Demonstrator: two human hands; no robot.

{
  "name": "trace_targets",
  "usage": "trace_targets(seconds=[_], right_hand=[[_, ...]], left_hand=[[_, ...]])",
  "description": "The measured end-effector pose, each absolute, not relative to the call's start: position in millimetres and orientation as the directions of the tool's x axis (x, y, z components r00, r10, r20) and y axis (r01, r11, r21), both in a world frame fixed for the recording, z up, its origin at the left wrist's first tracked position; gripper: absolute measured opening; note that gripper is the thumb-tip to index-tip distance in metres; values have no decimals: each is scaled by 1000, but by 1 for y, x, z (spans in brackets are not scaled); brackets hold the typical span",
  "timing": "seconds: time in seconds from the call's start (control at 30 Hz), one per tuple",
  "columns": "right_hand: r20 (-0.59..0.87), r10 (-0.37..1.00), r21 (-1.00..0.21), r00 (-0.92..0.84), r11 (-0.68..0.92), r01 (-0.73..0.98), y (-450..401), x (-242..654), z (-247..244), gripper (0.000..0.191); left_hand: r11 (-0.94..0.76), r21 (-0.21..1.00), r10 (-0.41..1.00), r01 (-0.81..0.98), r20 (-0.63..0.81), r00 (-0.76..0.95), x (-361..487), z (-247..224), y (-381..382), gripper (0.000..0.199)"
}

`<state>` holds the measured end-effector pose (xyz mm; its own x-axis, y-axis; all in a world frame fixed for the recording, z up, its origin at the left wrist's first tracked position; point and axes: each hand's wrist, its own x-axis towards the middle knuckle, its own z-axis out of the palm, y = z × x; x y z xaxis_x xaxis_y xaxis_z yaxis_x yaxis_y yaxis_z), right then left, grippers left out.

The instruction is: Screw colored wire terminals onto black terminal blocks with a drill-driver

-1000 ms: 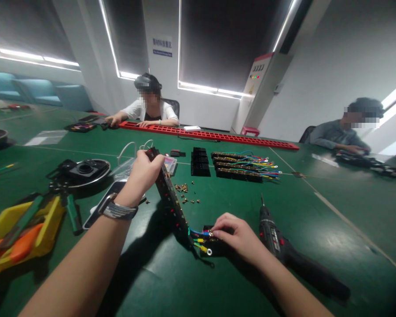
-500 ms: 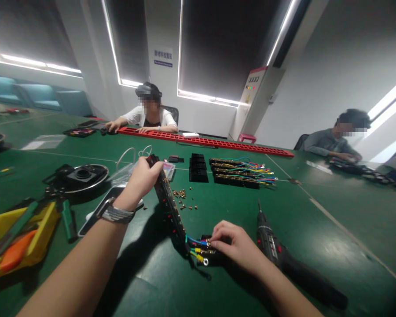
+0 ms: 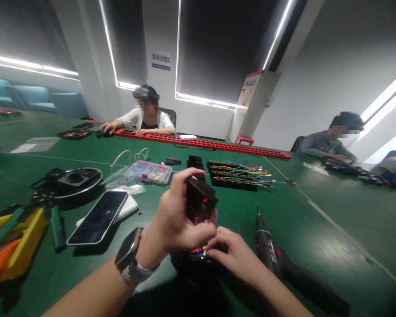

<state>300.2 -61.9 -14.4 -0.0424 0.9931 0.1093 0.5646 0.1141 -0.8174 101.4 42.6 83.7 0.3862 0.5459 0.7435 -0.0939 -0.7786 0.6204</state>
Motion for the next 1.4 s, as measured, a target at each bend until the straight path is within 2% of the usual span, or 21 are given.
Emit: trace_targets(seconds=[0.1,0.3,0.43,0.57,0.8,1.13,1.4], right_hand=[[115,992,-844,-49,124,522,-61,303,-20,9],[96,995,-872,0,84,482,-60,303,-29,33],[98,995,-901,-13,94,424,-56,302,-35,42],[143,988,-917,-61,155,368,-51,305,-36,38],[-16,1000,-895,27,-27,446,-57,308,-32,12],[140,990,-879,18,115,463,-53,304,-58,8],[78,997,-891,15,63,449,-62,300,-28,3]], left_hand=[[-818,566,478,-102,768,426,109,84,34,85],[-861,508,472,-15,811,347,114,87,38,76],[-866,500,445,-34,798,406,117,88,32,81],[-872,488,422,-48,796,433,123,98,26,85],[-850,526,496,-5,805,324,127,112,40,73],[-892,448,429,52,806,409,136,97,36,74],[-874,477,474,90,801,366,130,100,44,66]])
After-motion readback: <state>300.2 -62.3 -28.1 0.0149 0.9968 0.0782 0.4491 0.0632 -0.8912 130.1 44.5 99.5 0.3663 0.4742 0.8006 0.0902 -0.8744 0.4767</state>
